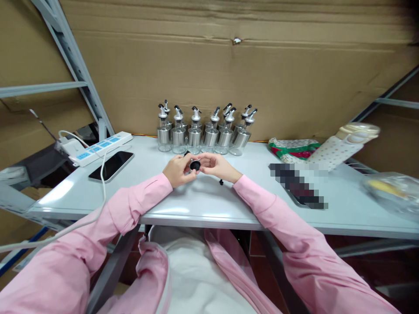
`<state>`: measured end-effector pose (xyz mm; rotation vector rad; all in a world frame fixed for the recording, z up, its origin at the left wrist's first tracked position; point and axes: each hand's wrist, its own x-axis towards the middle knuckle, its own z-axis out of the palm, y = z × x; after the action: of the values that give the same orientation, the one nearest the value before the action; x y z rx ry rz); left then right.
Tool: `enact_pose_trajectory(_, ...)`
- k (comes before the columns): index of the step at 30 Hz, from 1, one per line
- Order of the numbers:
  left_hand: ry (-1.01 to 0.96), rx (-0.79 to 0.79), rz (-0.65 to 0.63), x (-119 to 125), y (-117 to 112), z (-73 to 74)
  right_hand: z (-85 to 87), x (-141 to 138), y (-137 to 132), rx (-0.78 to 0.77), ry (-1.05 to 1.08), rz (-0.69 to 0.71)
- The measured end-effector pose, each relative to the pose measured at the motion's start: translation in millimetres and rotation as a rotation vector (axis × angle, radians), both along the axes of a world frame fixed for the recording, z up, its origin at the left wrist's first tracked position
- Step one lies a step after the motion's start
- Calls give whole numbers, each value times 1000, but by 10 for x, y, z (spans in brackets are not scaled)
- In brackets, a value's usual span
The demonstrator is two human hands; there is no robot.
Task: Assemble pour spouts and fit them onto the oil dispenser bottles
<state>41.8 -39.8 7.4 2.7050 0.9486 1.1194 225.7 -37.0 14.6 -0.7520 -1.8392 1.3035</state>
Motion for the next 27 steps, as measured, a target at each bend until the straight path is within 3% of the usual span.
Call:
enact_pose_trajectory(16, -11, 42, 11, -17, -8, -10, 25, -49, -65, 62, -28, -106)
enact_pose_trajectory(27, 37, 16, -19, -1, 9, -6, 31, -74, -122, 327, -141, -205)
